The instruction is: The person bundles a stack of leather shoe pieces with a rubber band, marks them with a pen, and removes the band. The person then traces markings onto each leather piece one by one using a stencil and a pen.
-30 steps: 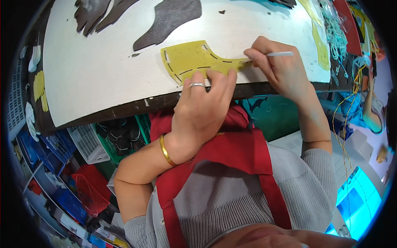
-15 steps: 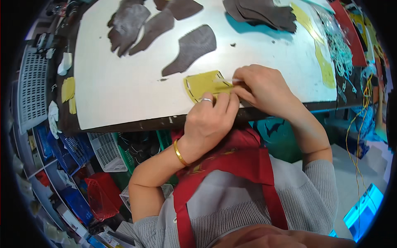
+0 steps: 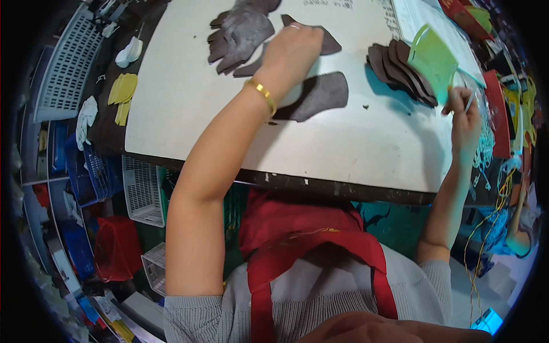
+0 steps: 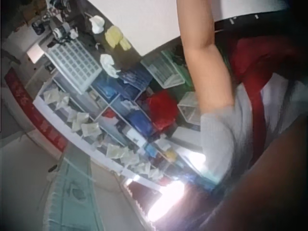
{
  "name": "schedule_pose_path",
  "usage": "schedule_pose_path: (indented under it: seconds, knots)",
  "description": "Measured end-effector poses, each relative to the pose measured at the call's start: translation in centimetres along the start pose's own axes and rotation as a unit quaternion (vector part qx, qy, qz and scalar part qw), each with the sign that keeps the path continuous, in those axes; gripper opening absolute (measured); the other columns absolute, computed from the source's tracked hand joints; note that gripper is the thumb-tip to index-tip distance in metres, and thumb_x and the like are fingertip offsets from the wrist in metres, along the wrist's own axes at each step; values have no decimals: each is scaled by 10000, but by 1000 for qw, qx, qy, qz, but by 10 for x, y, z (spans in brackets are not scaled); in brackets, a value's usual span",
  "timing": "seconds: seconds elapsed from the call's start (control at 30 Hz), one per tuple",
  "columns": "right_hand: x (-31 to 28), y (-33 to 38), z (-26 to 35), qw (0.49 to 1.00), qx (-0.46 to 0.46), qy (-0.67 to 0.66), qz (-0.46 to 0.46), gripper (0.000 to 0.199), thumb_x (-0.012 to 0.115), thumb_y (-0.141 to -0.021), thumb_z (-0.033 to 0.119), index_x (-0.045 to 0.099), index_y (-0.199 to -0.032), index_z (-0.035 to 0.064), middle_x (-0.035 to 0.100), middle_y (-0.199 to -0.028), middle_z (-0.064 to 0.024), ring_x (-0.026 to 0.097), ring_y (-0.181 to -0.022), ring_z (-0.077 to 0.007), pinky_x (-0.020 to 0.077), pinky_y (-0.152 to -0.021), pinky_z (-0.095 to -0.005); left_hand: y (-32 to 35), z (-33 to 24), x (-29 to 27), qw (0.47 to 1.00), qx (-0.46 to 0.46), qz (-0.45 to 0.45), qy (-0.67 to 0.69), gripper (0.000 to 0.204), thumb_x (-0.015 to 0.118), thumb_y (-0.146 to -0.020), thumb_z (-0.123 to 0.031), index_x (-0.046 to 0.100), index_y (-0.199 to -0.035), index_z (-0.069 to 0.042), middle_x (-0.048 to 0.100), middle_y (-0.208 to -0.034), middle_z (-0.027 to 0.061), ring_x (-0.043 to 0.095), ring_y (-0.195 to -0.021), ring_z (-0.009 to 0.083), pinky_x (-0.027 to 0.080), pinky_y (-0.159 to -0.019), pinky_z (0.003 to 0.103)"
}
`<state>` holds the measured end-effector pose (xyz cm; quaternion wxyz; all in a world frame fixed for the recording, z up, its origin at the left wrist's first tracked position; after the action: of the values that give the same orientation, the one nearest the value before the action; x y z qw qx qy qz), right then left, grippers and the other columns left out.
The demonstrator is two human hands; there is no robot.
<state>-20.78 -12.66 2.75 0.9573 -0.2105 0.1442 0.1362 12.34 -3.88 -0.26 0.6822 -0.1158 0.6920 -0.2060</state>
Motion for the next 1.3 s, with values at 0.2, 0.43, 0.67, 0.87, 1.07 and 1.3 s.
schedule_pose_path:
  seconds: [0.2, 0.43, 0.67, 0.87, 1.07, 1.3]
  knots:
    - [36, 30, 4, 996, 48, -65, 28, 172, 618, -1024, 171, 628, -1017, -1, 593, -806, -17, 532, -648, -74, 438, -603, -207, -36, -10, 43, 990, 115, 51, -64, 125, 583, -837, -73, 651, -933, -30, 677, -899, 125, 690, -892, 302, 585, -769, 417]
    - [11, 42, 13, 993, 51, -79, -65, 168, 623, -1021, 184, 645, -1038, 18, 612, -766, -5, 520, -613, -52, 337, -545, -180, 0, -87, -41, 982, 131, -16, -135, 82, 669, -718, -151, 677, -697, -72, 590, -832, 79, 627, -777, 216, 513, -637, 328]
    - [50, 66, 2, 979, 144, -135, 51, 178, 592, -1040, 228, 623, -1060, 54, 622, -824, 1, 530, -610, -51, 365, -547, -165, 84, -112, -25, 997, 30, 14, -75, 348, 649, -758, -90, 696, -1080, 34, 573, -841, 83, 601, -803, 225, 493, -653, 339]
    - [77, 94, 5, 941, 176, -281, 70, 144, 582, -1045, 228, 587, -1059, 85, 621, -848, -3, 534, -611, -52, 421, -552, -172, 105, -90, -42, 998, 50, 33, 10, 361, 663, -760, -102, 686, -1108, -8, 594, -935, 79, 596, -832, 244, 502, -713, 349]
    - [109, 128, 43, 979, -33, -103, 171, 151, 591, -1015, 152, 595, -1102, 29, 629, -980, -42, 585, -838, -66, 469, -656, -198, 110, -135, -88, 941, -51, -78, 326, 629, 784, -792, -211, 558, -1316, 53, 628, -1224, 226, 592, -1156, 432, 485, -996, 454]
    - [117, 136, 39, 854, 263, -167, 418, 328, 695, -947, 195, 643, -1182, -28, 711, -1016, -47, 625, -901, -50, 493, -759, -209, 128, -155, -87, 980, 46, -105, 166, 333, 597, -894, -116, 666, -1188, 25, 635, -1300, 197, 616, -1216, 368, 475, -1054, 498]
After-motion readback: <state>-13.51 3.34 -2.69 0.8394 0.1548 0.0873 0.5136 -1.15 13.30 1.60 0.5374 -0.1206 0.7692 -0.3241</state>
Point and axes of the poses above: each hand's wrist, its own y-axis away from the middle knuckle, its own x-axis out of the palm, z = x × y, the point moved 7 cm from there along -y, towards the middle knuckle
